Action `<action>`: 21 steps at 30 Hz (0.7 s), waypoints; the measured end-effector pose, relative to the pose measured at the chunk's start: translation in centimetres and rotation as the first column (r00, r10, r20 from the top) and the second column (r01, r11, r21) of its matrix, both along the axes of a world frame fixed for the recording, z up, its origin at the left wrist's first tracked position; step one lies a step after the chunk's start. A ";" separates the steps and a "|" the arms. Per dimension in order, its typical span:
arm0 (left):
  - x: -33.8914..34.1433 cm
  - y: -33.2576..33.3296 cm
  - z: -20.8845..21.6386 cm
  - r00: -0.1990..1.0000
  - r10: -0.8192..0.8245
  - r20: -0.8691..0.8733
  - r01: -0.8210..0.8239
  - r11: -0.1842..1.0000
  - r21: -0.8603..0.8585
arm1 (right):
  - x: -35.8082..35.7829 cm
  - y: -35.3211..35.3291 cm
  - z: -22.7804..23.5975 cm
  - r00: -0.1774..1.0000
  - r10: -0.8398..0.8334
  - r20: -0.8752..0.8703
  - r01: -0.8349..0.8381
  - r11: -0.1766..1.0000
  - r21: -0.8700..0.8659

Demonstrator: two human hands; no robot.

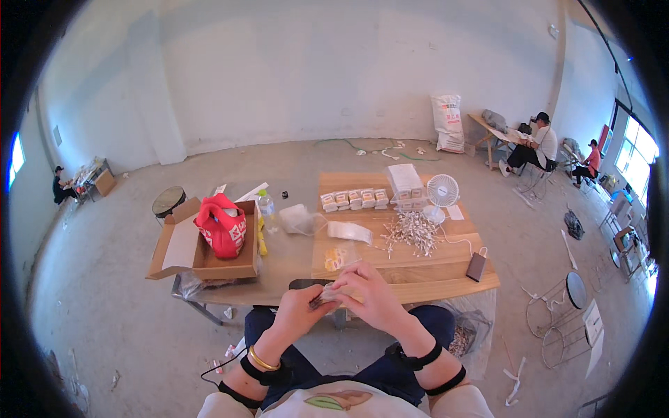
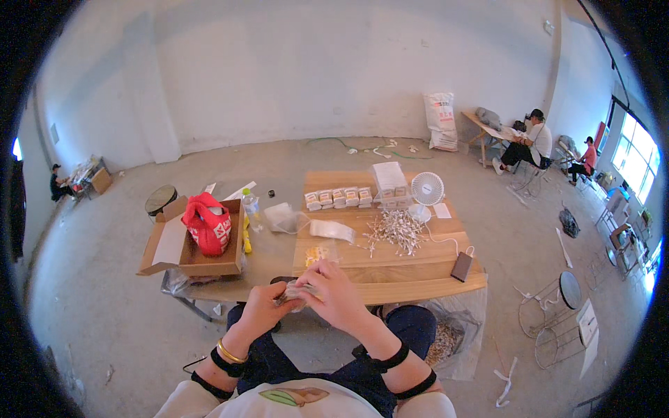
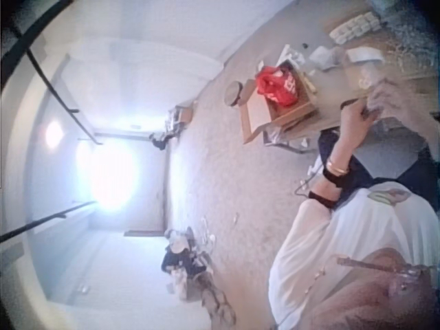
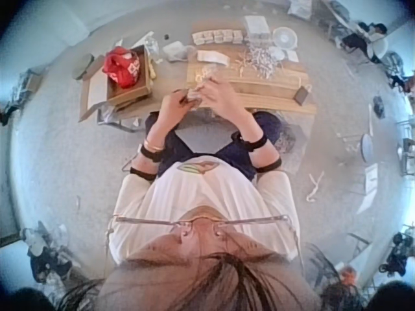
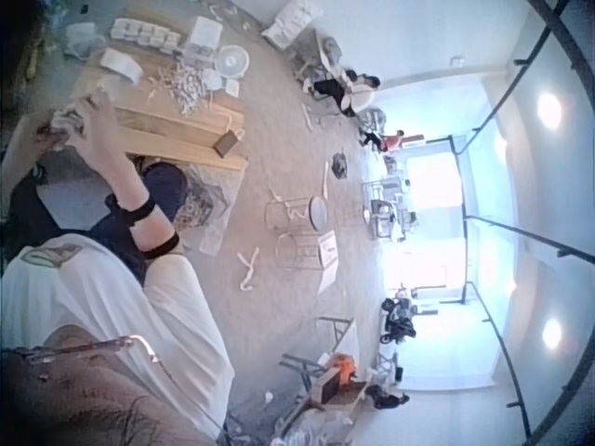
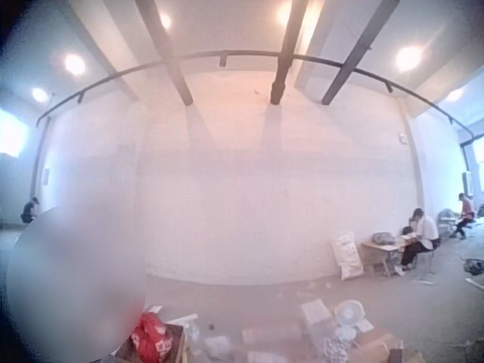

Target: Packaging small cotton-tipped hygiene swabs into plastic bags at a work table.

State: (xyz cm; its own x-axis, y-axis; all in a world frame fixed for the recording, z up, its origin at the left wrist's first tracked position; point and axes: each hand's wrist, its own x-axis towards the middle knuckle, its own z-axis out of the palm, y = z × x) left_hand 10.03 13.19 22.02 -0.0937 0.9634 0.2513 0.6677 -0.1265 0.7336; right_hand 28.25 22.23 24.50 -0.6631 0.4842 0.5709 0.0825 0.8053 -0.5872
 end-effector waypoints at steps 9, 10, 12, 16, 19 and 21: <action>0.2 -0.6 0.4 0.955 0.116 -0.272 -0.035 0.958 0.286 | -0.1 -0.3 -0.9 0.981 -0.140 0.131 0.121 0.982 0.143; 0.3 -0.5 0.4 0.956 0.112 -0.270 -0.032 0.958 0.284 | 0.0 -0.3 -1.0 0.984 -0.137 0.116 0.125 0.986 0.110; 0.5 -0.5 0.6 0.974 0.112 -0.194 -0.066 0.971 0.228 | -0.2 0.2 -1.9 0.995 -0.066 0.076 0.069 0.997 -0.030; -0.2 0.0 -1.2 0.999 0.034 -0.001 -0.034 0.999 0.025 | -0.4 0.8 -3.2 0.998 0.064 -0.028 -0.070 0.939 -0.336; -0.1 0.6 -2.8 0.956 -0.058 0.288 0.071 0.997 -0.034 | -0.3 0.9 -3.6 0.994 0.087 -0.072 -0.109 0.912 -0.396; 0.5 0.5 -2.9 0.884 -0.134 0.448 0.126 0.991 0.048 | -0.1 0.9 -3.8 0.994 0.084 -0.066 -0.103 0.907 -0.409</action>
State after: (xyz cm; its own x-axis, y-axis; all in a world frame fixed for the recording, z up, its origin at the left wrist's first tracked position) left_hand 10.54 13.70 19.15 -0.0748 0.9706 0.2287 0.2443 -0.2045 0.9479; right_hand 28.16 23.14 20.73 -0.6950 0.6194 0.3651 -0.0161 0.4942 -0.8692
